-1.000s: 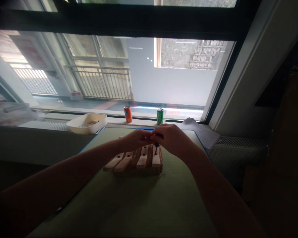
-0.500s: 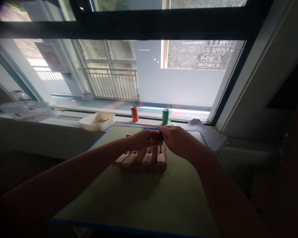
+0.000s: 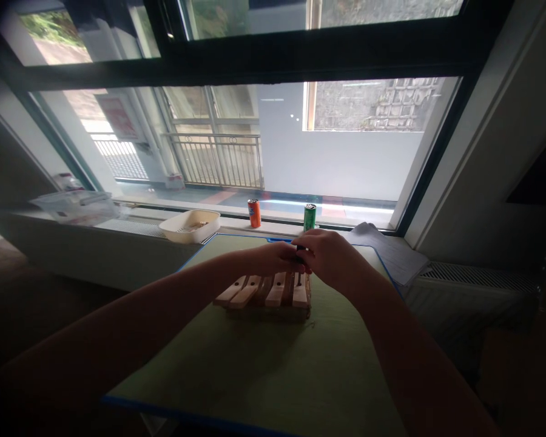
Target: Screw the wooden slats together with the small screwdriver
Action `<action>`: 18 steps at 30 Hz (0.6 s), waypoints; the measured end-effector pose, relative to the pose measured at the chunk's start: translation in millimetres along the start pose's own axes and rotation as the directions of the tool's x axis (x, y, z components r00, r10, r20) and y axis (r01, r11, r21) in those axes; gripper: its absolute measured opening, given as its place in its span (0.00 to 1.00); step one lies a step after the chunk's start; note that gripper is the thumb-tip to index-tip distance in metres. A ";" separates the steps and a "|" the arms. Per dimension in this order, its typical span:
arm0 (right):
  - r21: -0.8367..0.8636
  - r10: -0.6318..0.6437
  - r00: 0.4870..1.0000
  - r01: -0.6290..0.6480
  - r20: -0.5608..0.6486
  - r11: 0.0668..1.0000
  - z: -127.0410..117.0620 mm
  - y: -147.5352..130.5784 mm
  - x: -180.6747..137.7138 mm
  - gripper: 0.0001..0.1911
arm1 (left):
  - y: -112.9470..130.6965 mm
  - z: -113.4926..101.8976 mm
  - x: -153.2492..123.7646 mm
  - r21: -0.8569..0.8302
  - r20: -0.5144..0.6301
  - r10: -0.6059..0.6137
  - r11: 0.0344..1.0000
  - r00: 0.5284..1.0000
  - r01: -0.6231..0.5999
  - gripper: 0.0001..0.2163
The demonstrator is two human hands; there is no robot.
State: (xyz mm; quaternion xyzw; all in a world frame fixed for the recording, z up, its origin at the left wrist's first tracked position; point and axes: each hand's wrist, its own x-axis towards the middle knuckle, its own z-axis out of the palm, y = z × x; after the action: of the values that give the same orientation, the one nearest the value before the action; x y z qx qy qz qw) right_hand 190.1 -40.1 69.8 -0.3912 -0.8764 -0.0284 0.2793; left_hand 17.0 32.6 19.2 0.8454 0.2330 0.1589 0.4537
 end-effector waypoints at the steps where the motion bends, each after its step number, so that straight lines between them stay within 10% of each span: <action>1: -0.005 -0.003 1.000 0.003 0.009 1.000 -1.4 0.5 -0.1 0.09 | 0.5 -0.5 -0.1 0.031 0.001 -0.016 0.999 1.000 0.016 0.13; 10: -0.241 0.196 0.978 -0.207 -0.067 0.948 12.7 4.9 1.1 0.22 | 8.1 2.9 -15.0 0.274 -0.201 0.130 0.959 0.971 -0.071 0.12; 18: -0.008 0.078 0.995 -0.078 0.058 0.997 0.2 -4.0 -0.9 0.10 | 3.1 2.7 -14.5 0.394 -0.144 0.184 0.912 0.972 -0.114 0.08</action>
State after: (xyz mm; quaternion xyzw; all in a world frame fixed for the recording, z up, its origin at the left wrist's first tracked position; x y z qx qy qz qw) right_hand 187.7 -43.4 69.9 -0.4267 -0.8681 -0.0087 0.2535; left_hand 6.8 21.4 19.6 0.9154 0.2339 0.2192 0.2435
